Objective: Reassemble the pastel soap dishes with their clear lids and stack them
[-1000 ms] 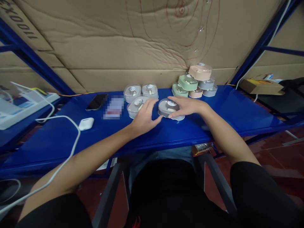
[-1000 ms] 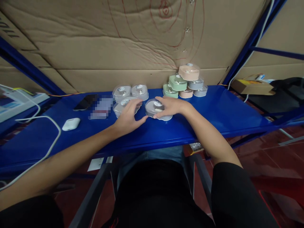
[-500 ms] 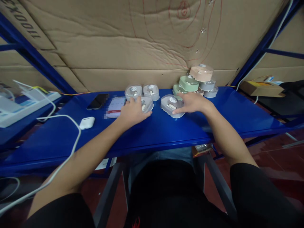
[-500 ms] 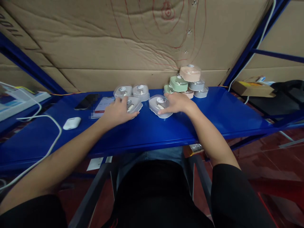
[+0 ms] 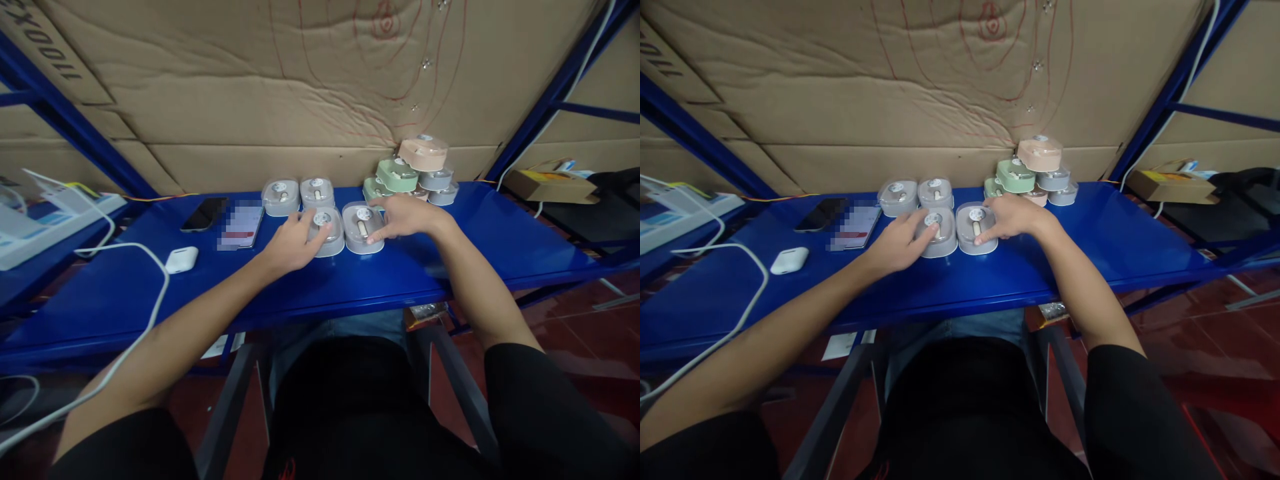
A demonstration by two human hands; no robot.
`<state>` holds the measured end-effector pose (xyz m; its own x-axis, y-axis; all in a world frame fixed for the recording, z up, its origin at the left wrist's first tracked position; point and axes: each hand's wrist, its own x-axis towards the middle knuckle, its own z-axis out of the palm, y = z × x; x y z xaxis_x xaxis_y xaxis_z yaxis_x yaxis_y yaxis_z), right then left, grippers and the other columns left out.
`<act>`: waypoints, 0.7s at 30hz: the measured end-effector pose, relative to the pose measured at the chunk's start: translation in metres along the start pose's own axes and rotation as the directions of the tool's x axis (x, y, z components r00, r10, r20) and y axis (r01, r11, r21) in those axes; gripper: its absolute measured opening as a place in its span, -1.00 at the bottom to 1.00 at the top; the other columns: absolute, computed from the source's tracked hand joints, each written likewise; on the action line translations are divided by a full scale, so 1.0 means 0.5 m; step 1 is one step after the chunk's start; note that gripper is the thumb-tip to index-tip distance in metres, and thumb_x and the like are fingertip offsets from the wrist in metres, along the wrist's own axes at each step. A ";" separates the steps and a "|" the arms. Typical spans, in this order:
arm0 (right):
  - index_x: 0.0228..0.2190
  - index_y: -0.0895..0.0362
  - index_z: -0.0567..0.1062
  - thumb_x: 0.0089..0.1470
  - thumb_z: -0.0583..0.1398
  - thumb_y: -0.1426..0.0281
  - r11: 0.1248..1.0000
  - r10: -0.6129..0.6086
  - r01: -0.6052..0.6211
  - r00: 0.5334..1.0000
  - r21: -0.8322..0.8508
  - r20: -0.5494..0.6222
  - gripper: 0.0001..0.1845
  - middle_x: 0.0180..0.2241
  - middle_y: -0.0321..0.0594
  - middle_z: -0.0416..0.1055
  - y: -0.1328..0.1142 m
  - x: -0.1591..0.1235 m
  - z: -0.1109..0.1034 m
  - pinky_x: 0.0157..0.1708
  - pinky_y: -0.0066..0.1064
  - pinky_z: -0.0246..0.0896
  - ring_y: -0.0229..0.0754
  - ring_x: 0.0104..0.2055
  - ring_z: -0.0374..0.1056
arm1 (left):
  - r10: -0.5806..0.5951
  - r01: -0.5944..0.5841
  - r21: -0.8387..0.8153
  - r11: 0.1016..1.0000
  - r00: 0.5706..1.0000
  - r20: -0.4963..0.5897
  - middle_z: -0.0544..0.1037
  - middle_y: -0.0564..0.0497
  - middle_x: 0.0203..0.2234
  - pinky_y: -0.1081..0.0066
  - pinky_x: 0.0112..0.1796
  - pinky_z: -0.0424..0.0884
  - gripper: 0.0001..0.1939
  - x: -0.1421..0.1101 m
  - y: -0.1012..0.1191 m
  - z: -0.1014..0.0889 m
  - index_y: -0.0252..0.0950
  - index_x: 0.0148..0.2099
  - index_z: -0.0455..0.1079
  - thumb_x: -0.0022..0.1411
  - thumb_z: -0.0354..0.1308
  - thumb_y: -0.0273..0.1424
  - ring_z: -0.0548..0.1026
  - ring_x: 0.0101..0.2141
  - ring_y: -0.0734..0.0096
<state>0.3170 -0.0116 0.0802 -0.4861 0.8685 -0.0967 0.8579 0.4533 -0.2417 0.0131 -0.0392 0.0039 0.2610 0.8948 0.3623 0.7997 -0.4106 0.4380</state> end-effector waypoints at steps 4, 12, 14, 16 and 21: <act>0.46 0.20 0.43 0.04 0.50 -0.22 0.995 0.071 -0.074 0.997 0.066 0.041 0.19 -0.53 -0.26 0.65 0.017 -0.007 -0.014 -0.11 -0.04 0.55 0.16 -0.27 0.69 | 0.005 -0.001 -0.122 0.993 0.999 0.038 0.74 -0.30 -0.08 -0.18 0.17 0.60 -0.28 0.012 0.003 -0.007 -0.36 0.42 0.48 0.55 0.09 0.11 0.74 -0.02 -0.20; 0.42 0.11 0.52 0.08 0.44 -0.29 0.976 0.157 -0.161 0.987 0.148 0.035 0.10 -0.33 -0.16 0.73 0.045 -0.023 -0.027 -0.21 -0.11 0.56 0.09 -0.31 0.68 | -0.027 0.051 -0.240 0.969 0.994 0.104 0.77 -0.26 -0.09 0.02 -0.05 0.70 -0.33 0.017 0.008 -0.011 -0.37 0.42 0.44 0.46 0.27 -0.05 0.76 -0.24 0.03; 0.37 0.10 0.58 0.15 0.37 -0.32 0.985 0.162 -0.160 0.986 0.063 -0.029 0.02 -0.18 -0.06 0.76 0.049 -0.020 -0.028 -0.11 -0.08 0.56 0.14 -0.20 0.70 | -0.045 0.053 -0.188 0.981 0.998 0.049 0.75 -0.29 0.07 0.06 -0.02 0.69 -0.42 0.023 0.002 -0.014 -0.34 0.38 0.46 0.49 0.25 -0.11 0.75 -0.21 0.10; 0.30 0.12 0.65 0.22 0.31 -0.34 0.984 0.157 -0.165 0.981 -0.064 -0.113 -0.04 -0.02 0.07 0.75 0.048 -0.017 -0.027 0.03 -0.01 0.53 0.27 0.02 0.69 | -0.038 0.036 -0.078 0.996 0.999 -0.026 0.73 -0.28 0.10 0.07 0.05 0.67 -0.51 0.040 -0.007 -0.022 -0.34 0.35 0.48 0.50 0.22 -0.21 0.74 -0.15 0.09; 0.31 0.21 0.61 0.35 0.22 -0.29 0.970 0.122 -0.166 0.965 -0.180 -0.234 -0.08 0.18 0.23 0.67 0.032 -0.008 -0.015 0.14 0.06 0.47 0.42 0.25 0.56 | 0.119 -0.154 0.297 0.943 0.984 0.131 0.44 -0.33 0.44 -0.13 0.39 0.39 -0.32 0.140 -0.029 -0.054 -0.25 0.53 0.36 0.40 0.24 -0.43 0.48 0.38 -0.24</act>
<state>0.3338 -0.0064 0.0841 -0.3256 0.9398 0.1033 0.9424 0.3314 -0.0447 0.0052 0.0245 0.0454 0.4229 0.8547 0.3011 0.8741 -0.4724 0.1132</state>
